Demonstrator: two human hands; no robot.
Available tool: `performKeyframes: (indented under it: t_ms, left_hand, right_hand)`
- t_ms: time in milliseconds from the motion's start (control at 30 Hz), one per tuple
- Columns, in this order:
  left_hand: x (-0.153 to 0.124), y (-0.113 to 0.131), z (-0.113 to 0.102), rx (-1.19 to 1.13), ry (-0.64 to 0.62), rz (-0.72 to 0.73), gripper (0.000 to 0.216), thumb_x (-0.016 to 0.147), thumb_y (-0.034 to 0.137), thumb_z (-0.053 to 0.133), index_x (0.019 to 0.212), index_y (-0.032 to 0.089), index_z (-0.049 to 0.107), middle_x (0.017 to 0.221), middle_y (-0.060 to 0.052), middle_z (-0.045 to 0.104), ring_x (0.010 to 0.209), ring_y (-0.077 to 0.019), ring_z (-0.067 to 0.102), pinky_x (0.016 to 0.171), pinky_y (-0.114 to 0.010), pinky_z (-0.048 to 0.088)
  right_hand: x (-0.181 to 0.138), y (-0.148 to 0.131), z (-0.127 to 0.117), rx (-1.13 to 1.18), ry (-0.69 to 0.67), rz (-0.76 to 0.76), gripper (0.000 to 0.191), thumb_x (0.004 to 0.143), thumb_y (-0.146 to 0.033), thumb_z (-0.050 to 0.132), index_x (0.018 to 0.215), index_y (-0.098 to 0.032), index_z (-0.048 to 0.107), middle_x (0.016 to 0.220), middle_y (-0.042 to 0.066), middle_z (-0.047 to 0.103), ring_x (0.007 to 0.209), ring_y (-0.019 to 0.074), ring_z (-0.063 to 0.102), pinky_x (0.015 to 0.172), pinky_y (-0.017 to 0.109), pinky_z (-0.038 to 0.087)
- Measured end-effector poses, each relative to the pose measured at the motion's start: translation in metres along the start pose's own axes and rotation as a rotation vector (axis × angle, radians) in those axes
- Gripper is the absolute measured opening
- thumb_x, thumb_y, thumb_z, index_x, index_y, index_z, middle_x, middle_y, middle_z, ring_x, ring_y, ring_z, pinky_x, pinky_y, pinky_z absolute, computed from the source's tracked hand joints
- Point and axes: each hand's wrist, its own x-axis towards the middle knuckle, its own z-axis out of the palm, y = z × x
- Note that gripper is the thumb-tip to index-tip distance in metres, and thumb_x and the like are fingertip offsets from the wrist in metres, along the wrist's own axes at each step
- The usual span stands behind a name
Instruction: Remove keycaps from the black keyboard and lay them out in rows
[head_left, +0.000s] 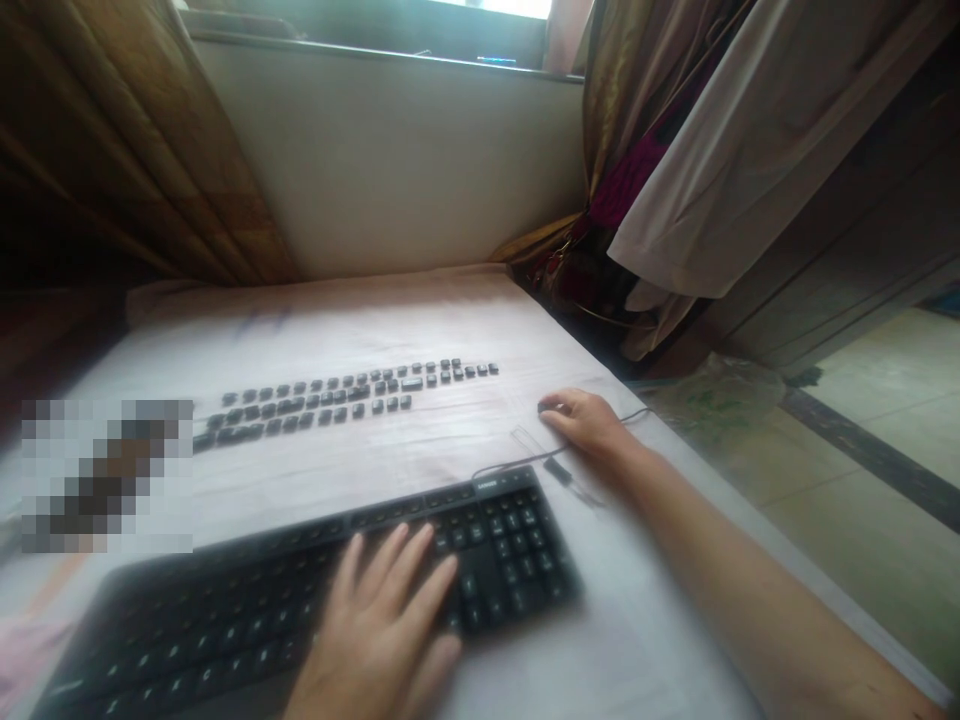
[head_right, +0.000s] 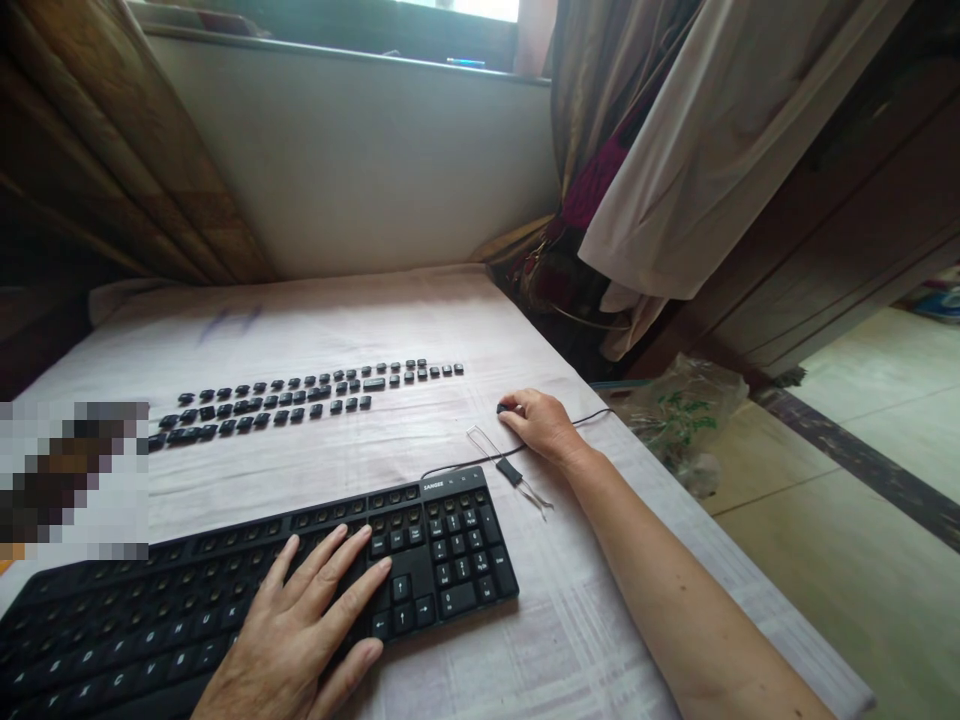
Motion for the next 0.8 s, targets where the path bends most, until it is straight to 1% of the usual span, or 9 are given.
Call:
performKeyframes:
  t_ms: [100, 233, 333, 400, 500, 633, 700, 800]
  left_hand:
    - [0.0, -0.001, 0.0, 0.003, -0.003, 0.007, 0.048, 0.09, 0.039, 0.058, 0.137, 0.027, 0.056, 0.142, -0.008, 0.058, 0.13, -0.0292, 0.053, 0.115, -0.055, 0.031]
    - [0.0, -0.002, -0.001, 0.013, -0.002, 0.019, 0.049, 0.09, 0.039, 0.058, 0.137, 0.027, 0.057, 0.143, -0.008, 0.057, 0.129, -0.0285, 0.054, 0.116, -0.055, 0.029]
    - [-0.001, -0.003, 0.001, 0.004, 0.004, 0.028, 0.047, 0.09, 0.039, 0.057, 0.136, 0.027, 0.057, 0.143, -0.009, 0.058, 0.128, -0.0285, 0.055, 0.117, -0.054, 0.029]
    - [-0.001, -0.005, 0.003, 0.01, 0.009, 0.042, 0.048, 0.09, 0.039, 0.058, 0.136, 0.027, 0.057, 0.142, -0.009, 0.058, 0.127, -0.0286, 0.055, 0.117, -0.054, 0.027]
    - [-0.003, -0.006, 0.005, 0.047, 0.007, 0.062, 0.05, 0.089, 0.04, 0.059, 0.137, 0.028, 0.056, 0.142, -0.008, 0.058, 0.129, -0.0285, 0.054, 0.119, -0.054, 0.022]
    - [-0.004, -0.006, 0.005, 0.074, 0.007, 0.079, 0.051, 0.088, 0.04, 0.059, 0.137, 0.027, 0.057, 0.142, -0.009, 0.058, 0.129, -0.0297, 0.054, 0.121, -0.055, 0.015]
    - [-0.004, -0.006, 0.005, 0.07, 0.006, 0.082, 0.051, 0.088, 0.04, 0.059, 0.137, 0.026, 0.057, 0.142, -0.01, 0.057, 0.129, -0.0307, 0.054, 0.121, -0.056, 0.015]
    - [-0.004, -0.006, 0.005, 0.049, 0.005, 0.074, 0.05, 0.09, 0.041, 0.057, 0.137, 0.025, 0.057, 0.142, -0.011, 0.057, 0.128, -0.0313, 0.055, 0.118, -0.056, 0.022]
  right_hand:
    - [0.022, -0.003, 0.0, -0.031, 0.014, -0.007, 0.02, 0.08, -0.018, 0.067, 0.096, -0.023, 0.077, 0.096, 0.003, 0.077, 0.081, 0.0183, 0.068, 0.082, 0.029, 0.051]
    - [0.059, -0.011, 0.008, -0.064, 0.017, 0.0, 0.021, 0.081, -0.019, 0.067, 0.099, -0.024, 0.077, 0.102, 0.003, 0.076, 0.085, 0.0187, 0.069, 0.084, 0.029, 0.05]
    - [0.082, -0.017, 0.017, -0.08, -0.001, 0.003, 0.021, 0.08, -0.02, 0.069, 0.1, -0.025, 0.078, 0.1, 0.002, 0.077, 0.086, 0.0183, 0.069, 0.083, 0.027, 0.051]
    - [0.091, -0.02, 0.022, -0.091, -0.014, 0.005, 0.022, 0.081, -0.021, 0.069, 0.1, -0.026, 0.078, 0.098, 0.001, 0.077, 0.085, 0.018, 0.07, 0.081, 0.026, 0.051]
    - [0.098, -0.022, 0.026, -0.107, -0.034, 0.008, 0.021, 0.081, -0.023, 0.07, 0.1, -0.026, 0.078, 0.098, 0.001, 0.078, 0.085, 0.018, 0.07, 0.079, 0.025, 0.051]
    - [0.1, -0.021, 0.027, -0.126, -0.053, 0.003, 0.022, 0.081, -0.024, 0.07, 0.102, -0.027, 0.078, 0.098, 0.001, 0.078, 0.086, 0.018, 0.07, 0.079, 0.025, 0.05]
    - [0.1, -0.02, 0.028, -0.132, -0.056, -0.003, 0.023, 0.081, -0.024, 0.069, 0.103, -0.027, 0.077, 0.099, 0.001, 0.078, 0.087, 0.018, 0.07, 0.079, 0.025, 0.05]
    - [0.101, -0.02, 0.029, -0.139, -0.051, -0.011, 0.024, 0.082, -0.024, 0.069, 0.104, -0.028, 0.077, 0.1, 0.0, 0.078, 0.088, 0.0174, 0.07, 0.08, 0.024, 0.05]
